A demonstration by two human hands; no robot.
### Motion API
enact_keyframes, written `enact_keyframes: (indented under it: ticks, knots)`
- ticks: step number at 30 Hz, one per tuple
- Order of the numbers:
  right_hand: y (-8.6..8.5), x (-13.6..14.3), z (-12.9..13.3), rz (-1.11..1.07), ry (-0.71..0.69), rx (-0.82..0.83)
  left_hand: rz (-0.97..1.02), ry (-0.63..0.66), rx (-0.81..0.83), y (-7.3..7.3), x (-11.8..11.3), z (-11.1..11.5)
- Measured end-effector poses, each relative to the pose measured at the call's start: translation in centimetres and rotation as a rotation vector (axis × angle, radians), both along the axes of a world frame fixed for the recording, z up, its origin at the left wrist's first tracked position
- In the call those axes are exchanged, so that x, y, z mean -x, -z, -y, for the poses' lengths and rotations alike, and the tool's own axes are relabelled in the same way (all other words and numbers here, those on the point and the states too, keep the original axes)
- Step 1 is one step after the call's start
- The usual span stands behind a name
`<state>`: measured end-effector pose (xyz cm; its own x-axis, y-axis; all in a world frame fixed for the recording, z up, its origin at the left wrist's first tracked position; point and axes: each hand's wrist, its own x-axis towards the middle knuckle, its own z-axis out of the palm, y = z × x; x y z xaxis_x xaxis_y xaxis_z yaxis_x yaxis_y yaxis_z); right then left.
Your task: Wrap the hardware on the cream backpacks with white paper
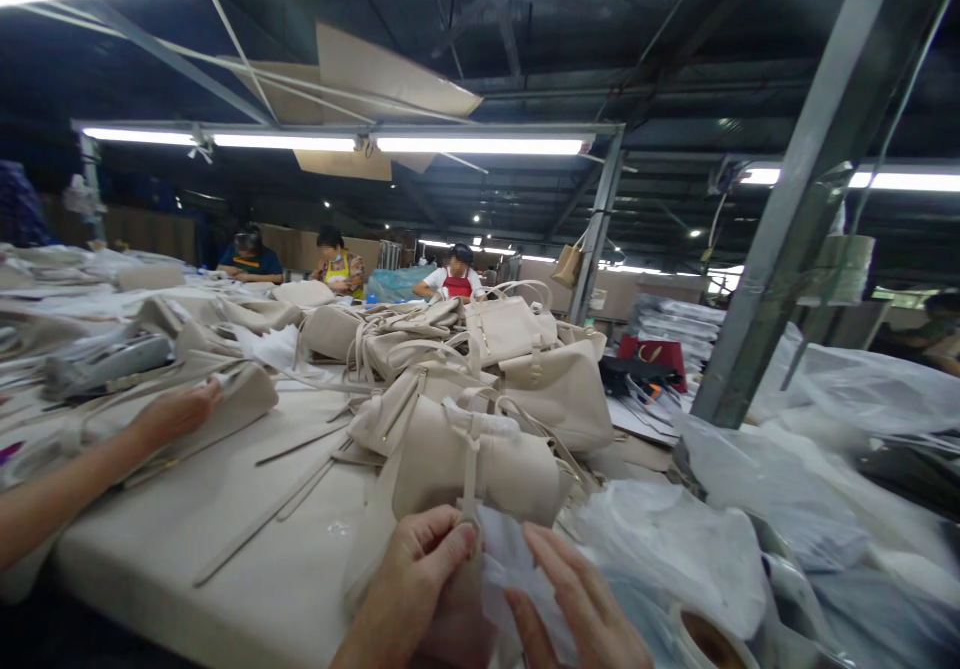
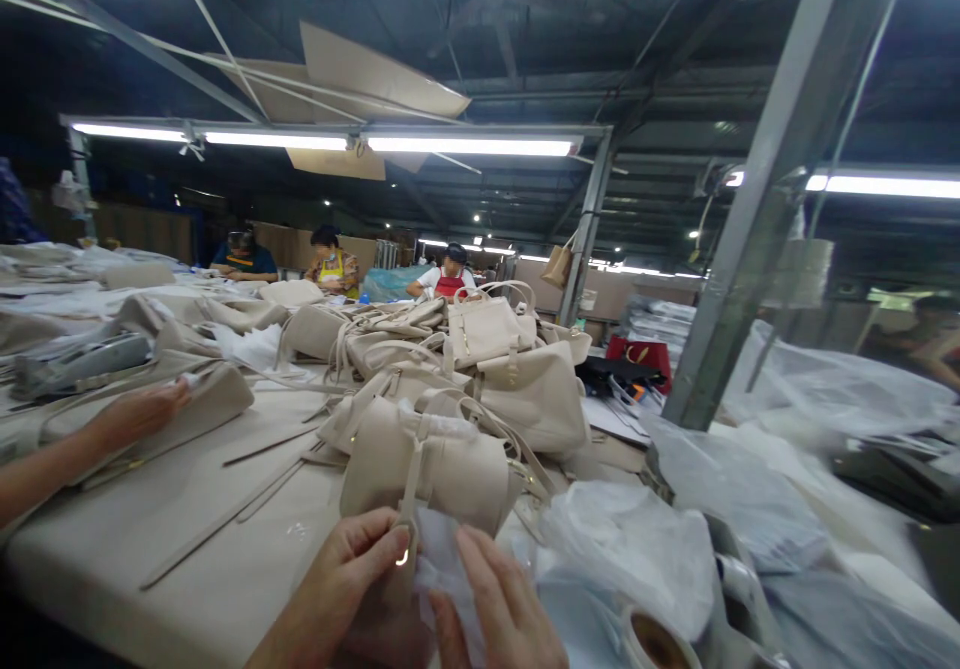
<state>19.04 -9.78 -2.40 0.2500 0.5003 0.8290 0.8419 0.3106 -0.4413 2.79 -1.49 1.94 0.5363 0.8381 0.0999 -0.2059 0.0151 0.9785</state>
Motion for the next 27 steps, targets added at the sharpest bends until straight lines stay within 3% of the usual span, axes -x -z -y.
enact_keyframes:
  ticks: [5, 9, 16, 27]
  knots:
    - [-1.6, -1.7, -0.4, -0.590, -0.328, 0.427, 0.008, 0.013, 0.071, -0.4, 0.6, 0.2]
    - [-2.1, -0.6, -1.9, -0.887, -0.535, 0.555, 0.029, 0.041, 0.110, -0.5, 0.6, 0.5]
    - [-2.4, 0.8, -3.9, -0.944, -0.570, 0.472, 0.108, 0.036, 0.175, -0.2, 1.1, 0.5]
    - [-4.4, 3.0, -5.3, -1.053, -0.629, 0.466, 0.096, -0.104, 0.148, 1.1, 1.7, -0.8]
